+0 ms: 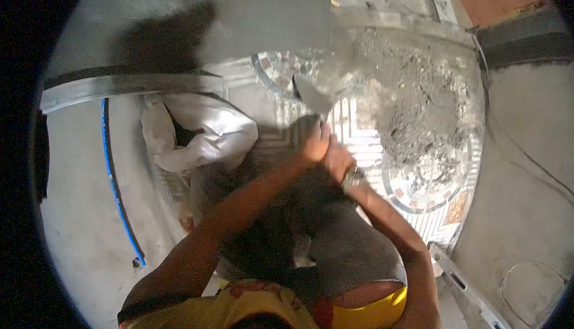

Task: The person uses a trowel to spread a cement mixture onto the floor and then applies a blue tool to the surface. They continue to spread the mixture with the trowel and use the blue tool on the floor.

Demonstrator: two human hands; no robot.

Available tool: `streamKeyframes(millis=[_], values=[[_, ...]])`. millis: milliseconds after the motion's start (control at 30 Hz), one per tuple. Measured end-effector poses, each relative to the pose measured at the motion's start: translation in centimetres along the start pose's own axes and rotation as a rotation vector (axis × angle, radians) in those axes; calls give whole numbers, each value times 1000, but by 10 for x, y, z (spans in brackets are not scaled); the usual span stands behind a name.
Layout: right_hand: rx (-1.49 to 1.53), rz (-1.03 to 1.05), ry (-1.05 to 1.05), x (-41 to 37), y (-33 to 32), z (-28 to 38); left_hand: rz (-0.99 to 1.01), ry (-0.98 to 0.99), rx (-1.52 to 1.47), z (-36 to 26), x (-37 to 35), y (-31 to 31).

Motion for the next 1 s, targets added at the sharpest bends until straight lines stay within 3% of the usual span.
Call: streamKeyframes(millis=[33, 67, 100, 133, 167, 233, 267, 367, 400, 467, 500, 533, 600, 633, 667, 700, 767, 833, 900, 933, 967, 1000], values=[[-91, 65, -24, 8, -3, 7, 306, -606, -276, 28, -6, 36], [-30, 120, -80, 28, 21, -15, 256, -512, -267, 19, 12, 34], [-50, -22, -136, 27, 11, -13, 118, -456, -222, 11, 24, 23], [-77, -168, -187, 25, 1, -11, 255, -514, -247, 9, 17, 24], [-138, -61, -53, 12, -6, -7, 390, -570, -272, -6, 10, 8], [-58, -248, -259, -7, 8, -19, -65, -125, -270, -12, -3, -13], [-69, -250, -253, -7, 5, -16, -181, -94, -298, -10, -6, -16], [-125, -228, -406, 9, -19, 20, 340, -628, -250, 16, 4, 26], [-25, -219, -207, 30, -5, -11, 263, -524, -219, 28, 1, 41], [74, -178, -197, 13, -7, -8, 107, -231, -84, 47, -19, 59], [109, -170, -165, -2, -13, 0, 49, -167, -99, 24, -11, 27], [141, -170, -225, 1, 10, -15, 7, -163, -157, 4, -2, -3], [52, -147, -247, 9, 10, -9, 66, -234, -179, 3, 4, -7], [71, -39, -257, 20, 14, -6, 156, -397, -208, 20, 10, 15], [87, -90, -254, 25, 14, -4, 240, -562, -222, 38, 13, 38], [103, -142, -252, 28, 9, 4, 386, -495, -92, 39, 32, 46], [179, -81, -212, 14, -4, 17, 445, -569, -129, 25, 30, 25], [250, -33, -188, 9, -20, 31, 94, -235, 18, 10, 28, -17], [141, -7, -182, 26, 3, 19, 59, -289, -123, 7, 37, -19], [87, 8, -180, 35, 16, 13, 265, -537, -148, 25, 35, 7], [-93, 186, -149, 40, 23, 10, 469, -791, -172, 40, 17, 30], [72, -156, -359, 43, -14, 34, 285, -522, -62, 36, 47, 24]])
Point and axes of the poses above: each hand's wrist, its own x-axis towards the middle knuckle, its own y-axis out of the palm, z = x × y, the point moved 9 cm from there along x, towards the middle knuckle, and after that the axes turned 15 degrees about -z, right-handed, at the moved point
